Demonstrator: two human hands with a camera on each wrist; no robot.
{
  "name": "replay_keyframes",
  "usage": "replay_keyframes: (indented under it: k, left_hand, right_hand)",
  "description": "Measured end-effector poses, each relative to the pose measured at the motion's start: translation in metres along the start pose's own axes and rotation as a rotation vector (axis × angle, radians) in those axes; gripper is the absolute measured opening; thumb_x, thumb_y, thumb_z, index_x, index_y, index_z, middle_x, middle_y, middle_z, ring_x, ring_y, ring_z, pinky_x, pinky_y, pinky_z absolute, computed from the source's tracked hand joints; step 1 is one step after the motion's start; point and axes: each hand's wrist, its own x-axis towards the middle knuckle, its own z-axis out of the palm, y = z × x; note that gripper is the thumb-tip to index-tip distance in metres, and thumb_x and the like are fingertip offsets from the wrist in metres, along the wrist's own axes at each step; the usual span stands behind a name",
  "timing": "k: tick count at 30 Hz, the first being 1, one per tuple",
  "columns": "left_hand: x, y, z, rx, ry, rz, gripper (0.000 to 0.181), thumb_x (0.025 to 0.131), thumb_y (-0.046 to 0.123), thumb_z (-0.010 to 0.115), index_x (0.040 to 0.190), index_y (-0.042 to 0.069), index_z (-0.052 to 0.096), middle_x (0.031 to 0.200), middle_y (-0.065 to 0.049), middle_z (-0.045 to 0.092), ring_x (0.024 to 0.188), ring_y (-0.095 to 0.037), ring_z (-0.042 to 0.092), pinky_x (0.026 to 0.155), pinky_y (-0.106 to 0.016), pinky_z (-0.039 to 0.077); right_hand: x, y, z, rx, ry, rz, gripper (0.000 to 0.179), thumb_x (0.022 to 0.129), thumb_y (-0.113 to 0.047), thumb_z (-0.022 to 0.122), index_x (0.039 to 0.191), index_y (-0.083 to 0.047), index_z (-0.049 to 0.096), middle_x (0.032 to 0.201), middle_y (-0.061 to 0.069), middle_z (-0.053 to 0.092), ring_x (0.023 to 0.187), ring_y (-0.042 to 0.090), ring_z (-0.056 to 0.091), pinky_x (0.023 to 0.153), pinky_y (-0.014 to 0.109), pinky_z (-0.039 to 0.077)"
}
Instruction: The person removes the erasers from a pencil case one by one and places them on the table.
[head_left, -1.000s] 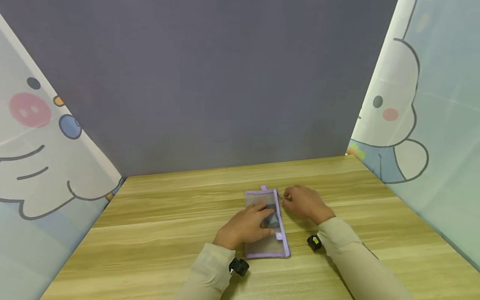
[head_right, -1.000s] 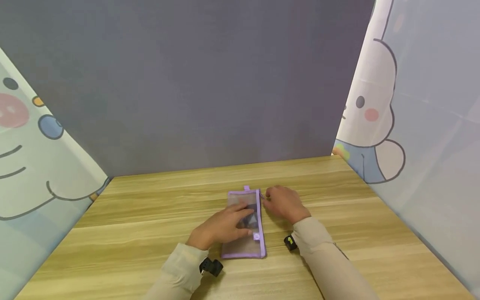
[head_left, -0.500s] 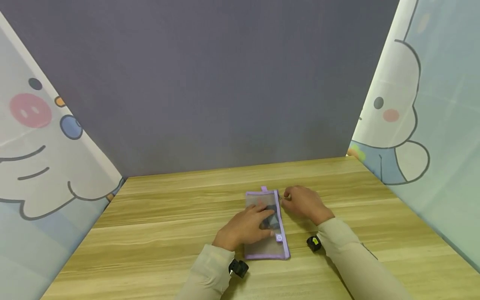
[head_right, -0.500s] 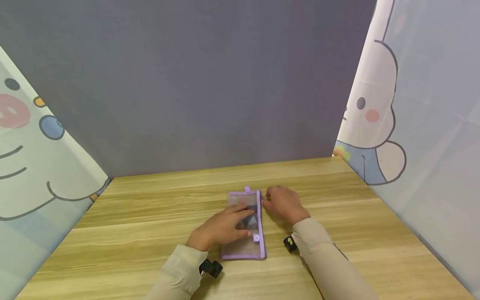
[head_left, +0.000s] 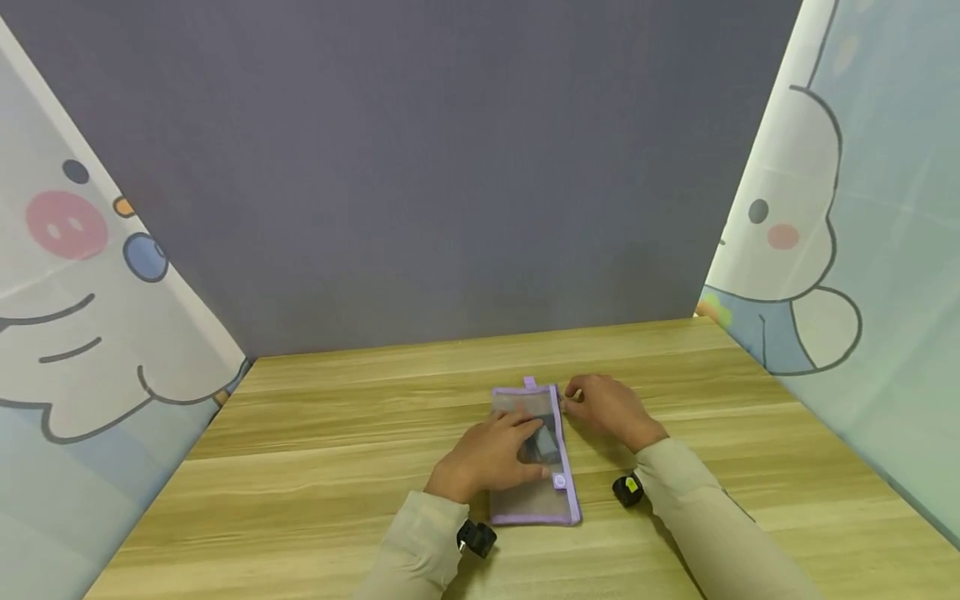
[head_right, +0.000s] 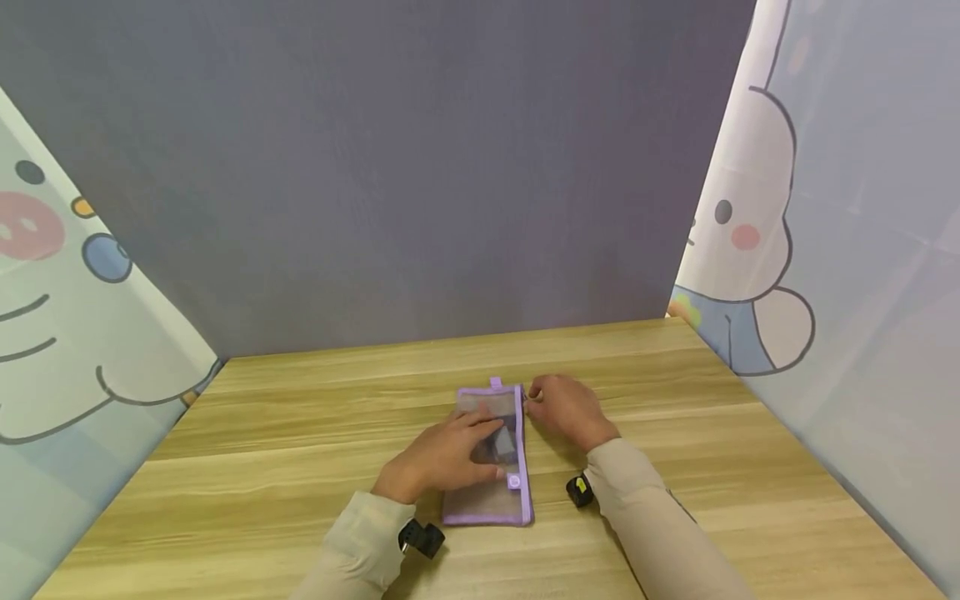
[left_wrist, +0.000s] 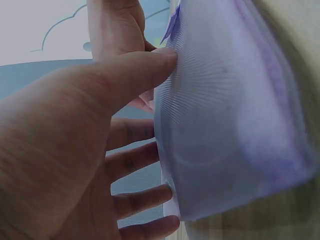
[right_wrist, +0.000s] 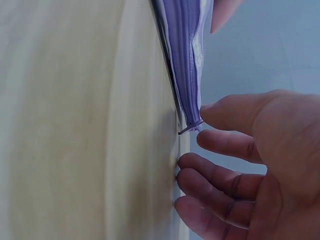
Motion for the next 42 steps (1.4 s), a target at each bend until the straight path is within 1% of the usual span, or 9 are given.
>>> replay_keyframes:
  k: [12, 19, 24, 27, 30, 34, 37, 39, 42]
  left_hand:
    - [0.0, 0.002, -0.004, -0.013, 0.008, -0.002, 0.07, 0.087, 0.059, 0.069, 0.145, 0.021, 0.056, 0.15, 0.002, 0.048, 0.138, -0.027, 0.042, 0.106, -0.046, 0.042]
    - [-0.002, 0.004, -0.001, -0.026, 0.02, -0.018, 0.066, 0.089, 0.056, 0.069, 0.143, 0.02, 0.058, 0.147, 0.004, 0.05, 0.136, -0.025, 0.043, 0.102, -0.047, 0.045]
    - [0.005, 0.008, 0.0, -0.043, 0.047, -0.005, 0.053, 0.093, 0.052, 0.066, 0.134, 0.019, 0.064, 0.14, 0.004, 0.055, 0.13, -0.024, 0.048, 0.102, -0.045, 0.045]
    - [0.008, 0.009, 0.0, -0.041, 0.053, -0.026, 0.048, 0.094, 0.05, 0.066, 0.13, 0.019, 0.066, 0.137, 0.004, 0.056, 0.128, -0.024, 0.05, 0.1, -0.045, 0.047]
    - [0.01, 0.009, 0.0, -0.047, 0.052, -0.054, 0.046, 0.093, 0.049, 0.068, 0.127, 0.018, 0.067, 0.134, 0.003, 0.058, 0.126, -0.025, 0.051, 0.097, -0.045, 0.048]
    - [0.012, 0.009, -0.001, -0.057, 0.058, -0.069, 0.044, 0.09, 0.048, 0.072, 0.12, 0.017, 0.069, 0.125, 0.004, 0.061, 0.118, -0.02, 0.055, 0.093, -0.04, 0.049]
    - [0.014, 0.01, -0.002, -0.083, 0.057, -0.073, 0.041, 0.087, 0.045, 0.074, 0.116, 0.015, 0.069, 0.12, 0.005, 0.062, 0.107, -0.014, 0.056, 0.087, -0.035, 0.049]
    - [0.015, 0.01, -0.001, -0.112, 0.045, -0.082, 0.041, 0.086, 0.043, 0.075, 0.114, 0.014, 0.068, 0.117, 0.005, 0.062, 0.099, -0.011, 0.056, 0.083, -0.033, 0.049]
    - [0.018, 0.01, -0.001, -0.145, 0.021, -0.096, 0.042, 0.085, 0.042, 0.075, 0.115, 0.014, 0.068, 0.116, 0.005, 0.061, 0.097, -0.01, 0.056, 0.082, -0.032, 0.05]
  right_hand:
    - [0.001, 0.0, 0.0, 0.094, 0.005, -0.031, 0.026, 0.095, -0.023, 0.069, 0.112, -0.004, 0.069, 0.098, 0.007, 0.072, 0.089, 0.024, 0.068, 0.079, 0.044, 0.055]
    - [0.002, 0.0, 0.002, 0.159, -0.01, -0.059, 0.03, 0.096, -0.021, 0.067, 0.117, -0.001, 0.067, 0.102, 0.008, 0.071, 0.094, 0.026, 0.067, 0.083, 0.044, 0.054]
    - [-0.001, 0.005, 0.003, 0.179, 0.009, -0.055, 0.028, 0.096, -0.018, 0.067, 0.118, -0.001, 0.067, 0.105, 0.009, 0.071, 0.099, 0.028, 0.067, 0.086, 0.046, 0.054]
    - [0.0, 0.005, 0.004, 0.194, 0.005, -0.075, 0.027, 0.096, -0.017, 0.066, 0.117, 0.0, 0.067, 0.105, 0.011, 0.071, 0.099, 0.029, 0.067, 0.086, 0.047, 0.054]
    - [0.002, 0.002, 0.006, 0.206, -0.008, -0.072, 0.026, 0.096, -0.018, 0.066, 0.116, -0.001, 0.067, 0.106, 0.01, 0.071, 0.1, 0.028, 0.067, 0.087, 0.045, 0.054]
    - [0.003, 0.001, 0.008, 0.208, -0.008, -0.064, 0.024, 0.096, -0.019, 0.067, 0.115, -0.003, 0.068, 0.106, 0.008, 0.071, 0.1, 0.027, 0.067, 0.087, 0.044, 0.054]
    - [0.002, 0.0, 0.009, 0.217, 0.001, -0.073, 0.022, 0.096, -0.02, 0.068, 0.112, -0.004, 0.069, 0.104, 0.007, 0.071, 0.099, 0.025, 0.067, 0.086, 0.043, 0.054]
    - [0.001, 0.0, 0.01, 0.222, 0.007, -0.091, 0.022, 0.096, -0.021, 0.068, 0.11, -0.004, 0.07, 0.102, 0.006, 0.072, 0.097, 0.025, 0.067, 0.084, 0.043, 0.055]
    - [0.001, -0.001, 0.01, 0.234, 0.016, -0.102, 0.021, 0.096, -0.02, 0.068, 0.109, -0.004, 0.071, 0.101, 0.005, 0.072, 0.097, 0.024, 0.067, 0.084, 0.042, 0.055]
